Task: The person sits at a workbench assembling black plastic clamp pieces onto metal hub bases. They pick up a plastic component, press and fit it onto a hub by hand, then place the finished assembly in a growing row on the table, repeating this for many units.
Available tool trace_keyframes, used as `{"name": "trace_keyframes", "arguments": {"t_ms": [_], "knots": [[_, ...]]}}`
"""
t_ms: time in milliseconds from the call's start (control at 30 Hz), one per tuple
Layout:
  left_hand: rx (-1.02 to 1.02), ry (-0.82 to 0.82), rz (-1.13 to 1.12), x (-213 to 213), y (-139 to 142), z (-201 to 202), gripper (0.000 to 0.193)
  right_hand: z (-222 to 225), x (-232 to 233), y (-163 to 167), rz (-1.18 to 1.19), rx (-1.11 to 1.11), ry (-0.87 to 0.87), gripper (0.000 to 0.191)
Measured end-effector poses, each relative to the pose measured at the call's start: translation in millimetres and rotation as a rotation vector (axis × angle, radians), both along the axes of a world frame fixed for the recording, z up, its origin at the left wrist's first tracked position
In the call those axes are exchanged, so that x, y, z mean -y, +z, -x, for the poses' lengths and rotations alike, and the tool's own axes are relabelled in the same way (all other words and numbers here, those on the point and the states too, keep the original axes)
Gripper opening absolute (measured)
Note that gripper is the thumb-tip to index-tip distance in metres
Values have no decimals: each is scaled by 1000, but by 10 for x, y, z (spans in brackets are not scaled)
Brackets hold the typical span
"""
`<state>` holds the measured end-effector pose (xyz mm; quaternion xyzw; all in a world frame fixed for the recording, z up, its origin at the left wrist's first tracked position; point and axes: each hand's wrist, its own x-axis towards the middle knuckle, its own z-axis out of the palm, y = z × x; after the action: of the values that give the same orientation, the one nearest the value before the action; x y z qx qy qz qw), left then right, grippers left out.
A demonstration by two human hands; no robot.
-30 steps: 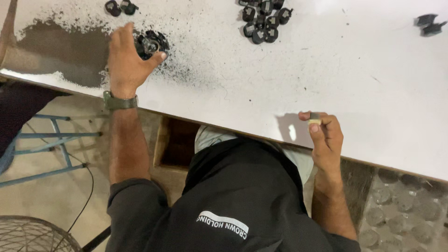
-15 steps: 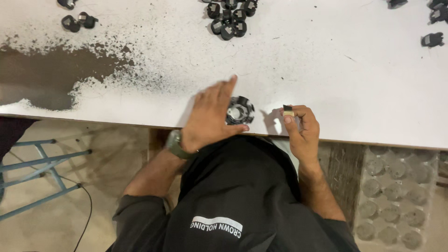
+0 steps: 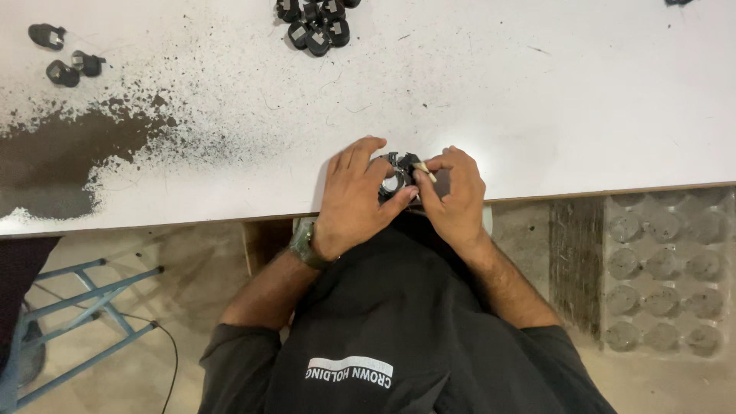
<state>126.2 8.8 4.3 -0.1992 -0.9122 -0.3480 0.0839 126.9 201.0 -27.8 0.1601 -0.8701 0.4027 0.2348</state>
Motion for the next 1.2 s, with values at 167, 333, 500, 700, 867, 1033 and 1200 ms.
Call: {"name": "trace_keyframes", "arguments": {"t_ms": [167,333,500,700,867,1033,1200], "knots": [[11,27,-110,12,-131,-6,13,16,33,36,49,249,38,19],[96,40,248,385,68,-24,6,0,90,13,17,136,50,20],[-173,-25,110,399,306,-76,18,23,98,9,-44,139,31,23],[-80,-101,-18,90,171,115,30,-77,89,61,183,297,42,23],[46,-3,-78,64,-27,121,20,-103,77,82,10,51,115,28],[38,38,-146,106,-142,90,16,-88,134,97,-29,42,104,26],[31,66,-219,113,-152,78,15,-69,158,145,-85,6,101,25]]}}
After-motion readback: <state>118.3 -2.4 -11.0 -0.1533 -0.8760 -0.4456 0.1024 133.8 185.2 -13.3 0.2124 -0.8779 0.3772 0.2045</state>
